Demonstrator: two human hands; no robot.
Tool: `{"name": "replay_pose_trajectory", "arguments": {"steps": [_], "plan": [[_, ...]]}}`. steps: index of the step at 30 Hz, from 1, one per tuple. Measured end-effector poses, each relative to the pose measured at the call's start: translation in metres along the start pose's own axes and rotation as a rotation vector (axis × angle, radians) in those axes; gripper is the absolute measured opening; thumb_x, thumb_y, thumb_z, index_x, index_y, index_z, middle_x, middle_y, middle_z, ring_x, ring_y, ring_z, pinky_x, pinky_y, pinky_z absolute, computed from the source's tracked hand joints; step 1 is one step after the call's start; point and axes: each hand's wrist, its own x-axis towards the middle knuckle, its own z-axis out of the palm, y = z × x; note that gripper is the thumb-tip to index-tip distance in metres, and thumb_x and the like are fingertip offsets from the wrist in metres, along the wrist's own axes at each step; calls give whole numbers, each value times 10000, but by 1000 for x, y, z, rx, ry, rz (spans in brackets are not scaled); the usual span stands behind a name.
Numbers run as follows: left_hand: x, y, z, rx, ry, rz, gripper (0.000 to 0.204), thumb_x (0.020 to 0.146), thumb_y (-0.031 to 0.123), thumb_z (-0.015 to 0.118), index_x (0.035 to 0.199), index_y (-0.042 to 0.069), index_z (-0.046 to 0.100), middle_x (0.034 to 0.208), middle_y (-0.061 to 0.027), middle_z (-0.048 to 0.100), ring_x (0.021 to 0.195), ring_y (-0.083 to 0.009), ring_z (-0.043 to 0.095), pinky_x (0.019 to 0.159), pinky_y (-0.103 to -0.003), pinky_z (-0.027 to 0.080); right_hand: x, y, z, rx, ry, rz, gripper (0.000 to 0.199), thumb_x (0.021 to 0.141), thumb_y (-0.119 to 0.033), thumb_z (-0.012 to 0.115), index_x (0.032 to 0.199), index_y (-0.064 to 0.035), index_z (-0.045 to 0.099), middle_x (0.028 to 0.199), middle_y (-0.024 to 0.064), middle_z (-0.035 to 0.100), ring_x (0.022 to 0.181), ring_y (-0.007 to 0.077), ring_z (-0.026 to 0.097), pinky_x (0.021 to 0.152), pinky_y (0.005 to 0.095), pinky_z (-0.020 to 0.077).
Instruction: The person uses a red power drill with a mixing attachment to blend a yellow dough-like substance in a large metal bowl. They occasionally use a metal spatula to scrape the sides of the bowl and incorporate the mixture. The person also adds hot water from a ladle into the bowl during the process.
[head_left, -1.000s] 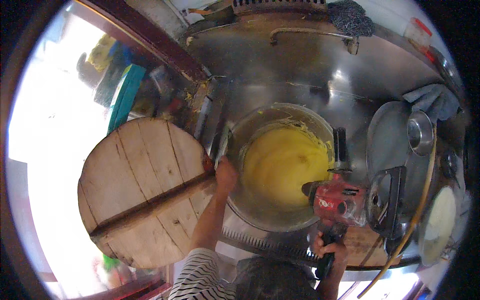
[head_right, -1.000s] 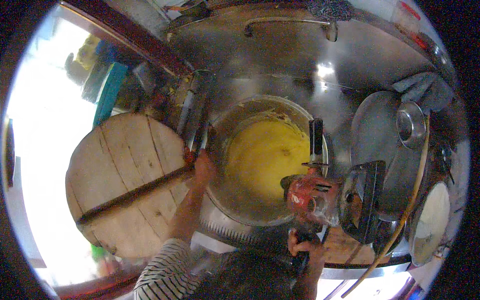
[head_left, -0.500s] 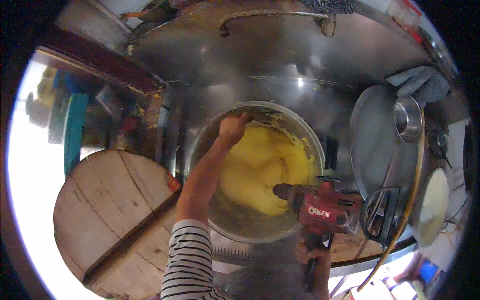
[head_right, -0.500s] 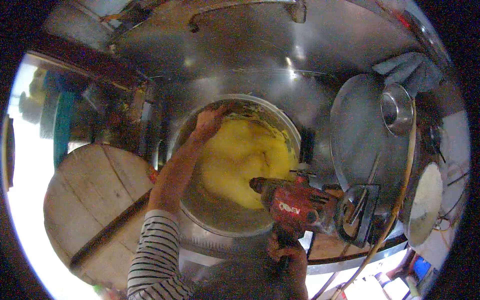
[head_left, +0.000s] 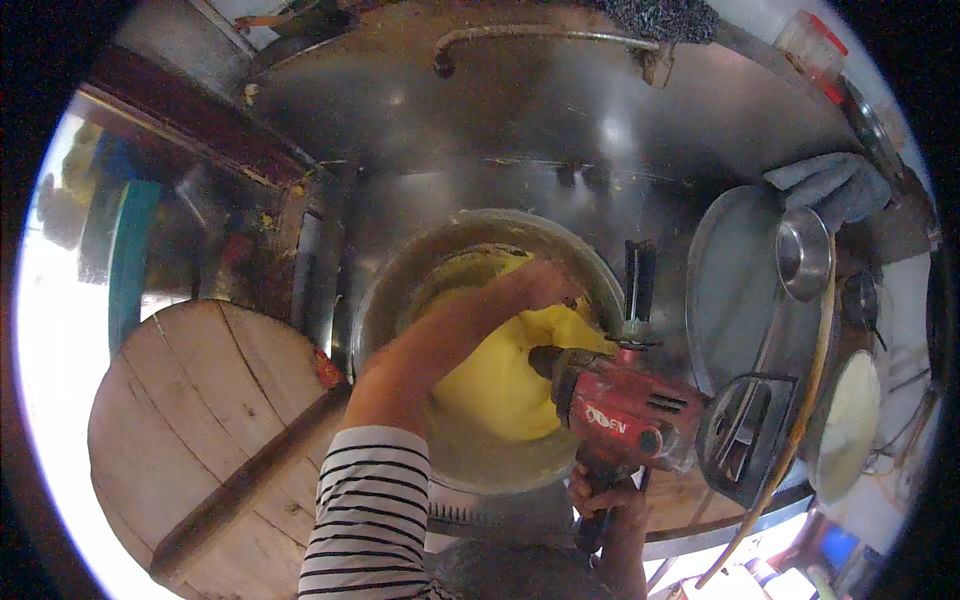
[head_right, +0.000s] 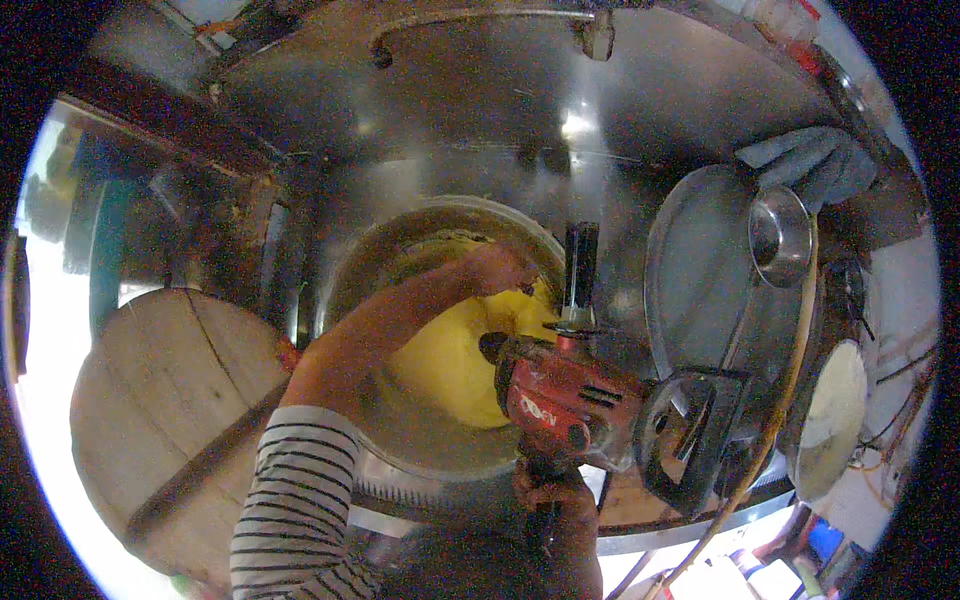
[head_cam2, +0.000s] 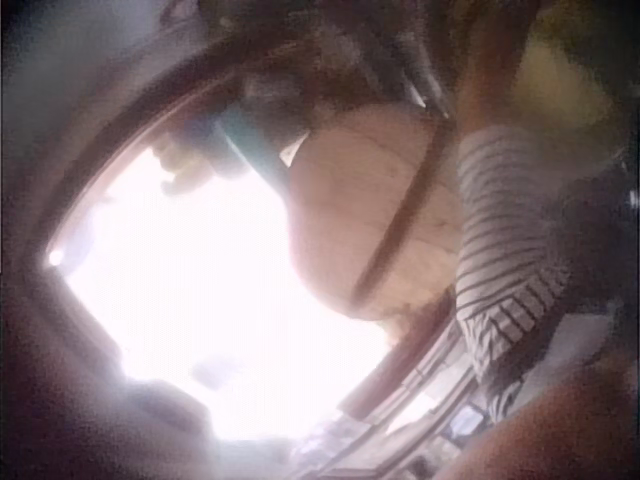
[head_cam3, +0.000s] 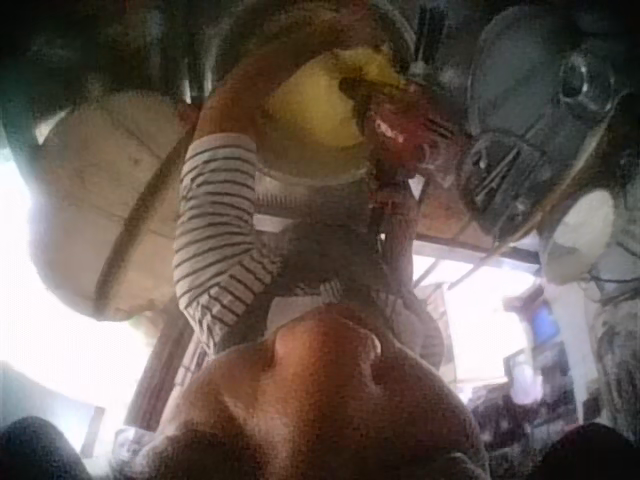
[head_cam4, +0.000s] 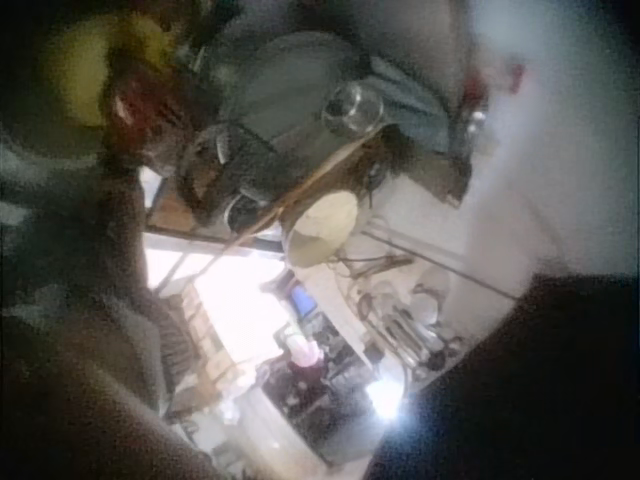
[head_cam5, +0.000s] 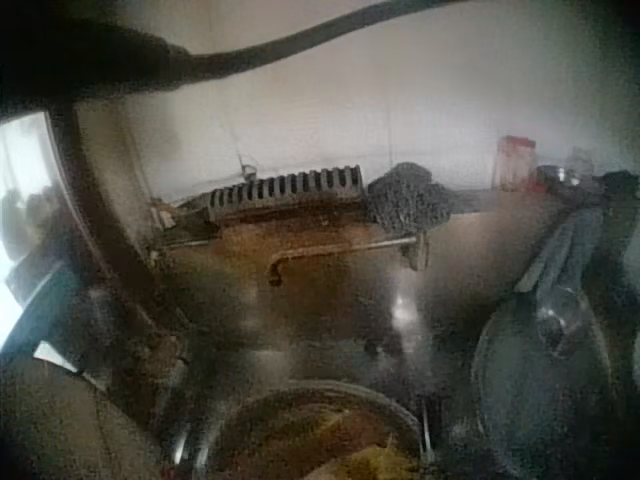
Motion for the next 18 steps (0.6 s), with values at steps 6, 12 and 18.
{"name": "replay_pose_trajectory", "arguments": {"steps": [6,12,18], "plan": [[-116,-7,-5,-139,225,-378,275,806,226,565,1077,180,563,901,-129,622,832,-327,598,705,-427,480,-2,-5,-11,-52,-73,76,435,538,26,580,965,12,500,739,92,517,611,192,504,504,263,394],[-250,100,-37,-5,257,-817,320,808,193,542,1127,179,552,965,-157,594,892,-327,583,700,-414,481,-8,-4,-23,-226,-278,-67,302,621,-74,653,884,-81,505,714,79,536,612,230,541,533,327,441],[-344,223,50,385,-112,-834,479,782,127,526,1253,197,479,998,-151,551,931,-322,549,772,-422,472,-10,-7,-26,-226,-278,41,501,501,81,658,938,-99,493,738,72,565,602,233,562,498,372,463]]}}
